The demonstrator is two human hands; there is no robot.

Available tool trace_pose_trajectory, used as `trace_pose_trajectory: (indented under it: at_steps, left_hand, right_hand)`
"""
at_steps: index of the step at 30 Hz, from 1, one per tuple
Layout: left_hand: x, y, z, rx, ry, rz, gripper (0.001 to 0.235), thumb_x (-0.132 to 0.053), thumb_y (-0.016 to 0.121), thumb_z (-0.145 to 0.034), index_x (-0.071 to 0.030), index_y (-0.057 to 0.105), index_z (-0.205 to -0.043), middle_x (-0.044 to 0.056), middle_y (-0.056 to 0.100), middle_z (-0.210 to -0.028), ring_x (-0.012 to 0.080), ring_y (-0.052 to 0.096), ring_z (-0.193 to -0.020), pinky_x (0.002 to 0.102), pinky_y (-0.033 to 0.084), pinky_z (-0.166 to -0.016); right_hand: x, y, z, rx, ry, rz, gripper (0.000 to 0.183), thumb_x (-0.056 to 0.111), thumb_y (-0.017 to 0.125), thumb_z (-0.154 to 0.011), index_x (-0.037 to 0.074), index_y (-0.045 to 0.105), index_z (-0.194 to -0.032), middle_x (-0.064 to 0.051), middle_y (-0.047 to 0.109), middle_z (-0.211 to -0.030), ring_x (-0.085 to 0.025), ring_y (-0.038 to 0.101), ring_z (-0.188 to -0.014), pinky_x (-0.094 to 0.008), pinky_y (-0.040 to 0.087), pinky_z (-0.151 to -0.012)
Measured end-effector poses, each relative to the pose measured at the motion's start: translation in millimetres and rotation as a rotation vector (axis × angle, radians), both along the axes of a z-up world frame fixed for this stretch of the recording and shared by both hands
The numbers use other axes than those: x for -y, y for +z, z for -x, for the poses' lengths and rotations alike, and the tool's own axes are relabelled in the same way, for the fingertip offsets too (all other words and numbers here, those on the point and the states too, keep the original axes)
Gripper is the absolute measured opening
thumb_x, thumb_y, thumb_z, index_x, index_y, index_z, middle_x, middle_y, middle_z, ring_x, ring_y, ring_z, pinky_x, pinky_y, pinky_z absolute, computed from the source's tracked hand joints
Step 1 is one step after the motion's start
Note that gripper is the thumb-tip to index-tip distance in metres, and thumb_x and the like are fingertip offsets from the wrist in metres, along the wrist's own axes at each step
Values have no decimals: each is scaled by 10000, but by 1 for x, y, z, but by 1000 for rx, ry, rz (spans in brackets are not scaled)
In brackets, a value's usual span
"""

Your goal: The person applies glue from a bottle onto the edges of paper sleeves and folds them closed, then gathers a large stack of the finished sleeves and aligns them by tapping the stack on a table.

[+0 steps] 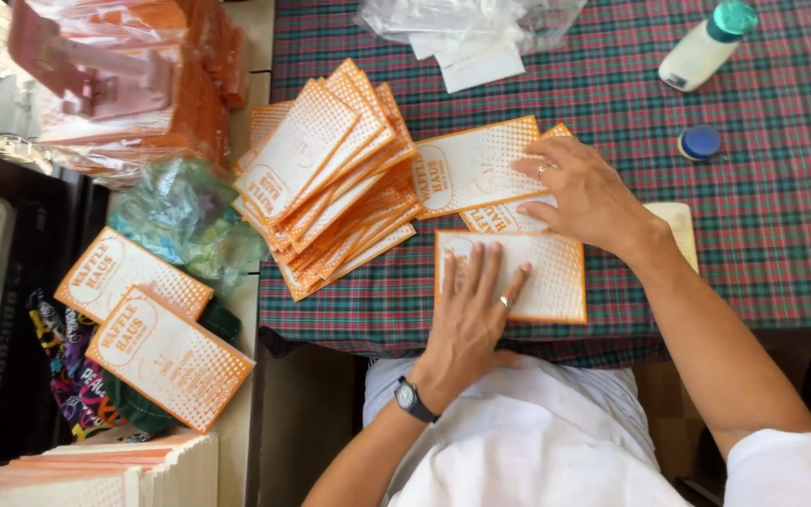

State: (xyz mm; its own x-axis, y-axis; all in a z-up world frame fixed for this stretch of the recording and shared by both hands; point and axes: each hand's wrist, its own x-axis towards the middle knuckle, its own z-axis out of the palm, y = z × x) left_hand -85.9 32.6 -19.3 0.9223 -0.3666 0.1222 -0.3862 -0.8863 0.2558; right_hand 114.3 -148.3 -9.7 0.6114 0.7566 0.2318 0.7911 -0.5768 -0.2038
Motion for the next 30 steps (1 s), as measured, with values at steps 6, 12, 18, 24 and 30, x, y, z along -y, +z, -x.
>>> trace_pose_trajectory:
  at_steps: [6,12,18,24,30]
  left_hand:
    - [-15,-19,28,232,-40,228,426,-64,533,-952,-153,654,-1350,91,740,-1047,290,707,-1047,442,519,-831]
    - [-123,94,-47,831,441,122,478,39,395,-982,-112,711,-1308,87,704,-1177,270,687,-1097,365,540,-942]
    - [-195,50,-97,245,542,-123,509,-443,447,-1123,-128,545,-1511,200,610,-1395,452,459,-1342,625,295,-1062]
    - [-131,42,-95,802,234,140,607,-501,859,-879,-44,610,-1191,169,606,-1142,342,645,-1055,431,516,-883]
    - [-41,-13,-70,224,-61,161,646,-370,761,-900,-82,570,-1446,261,554,-1448,480,482,-1392,595,413,-1121]
  right_hand:
    - [-6,-8,-7,-122,63,115,433,306,656,-981,61,676,-1337,-221,610,-1439,-522,463,-1406,-580,471,-1081]
    - [31,-10,42,222,112,12,345,-72,490,-939,16,713,-1186,-196,707,-1166,-504,640,-1255,-505,567,-982]
    - [36,-3,66,270,51,-70,313,83,548,-1032,104,705,-1302,-133,670,-1355,-425,581,-1374,-481,509,-1051]
    - [22,-13,48,99,-4,74,555,424,495,-1063,122,509,-1529,-212,569,-1464,-497,465,-1411,-671,367,-1092]
    - [34,1,95,37,-22,122,554,441,546,-1008,143,549,-1475,-175,573,-1469,-465,438,-1443,-698,306,-1131]
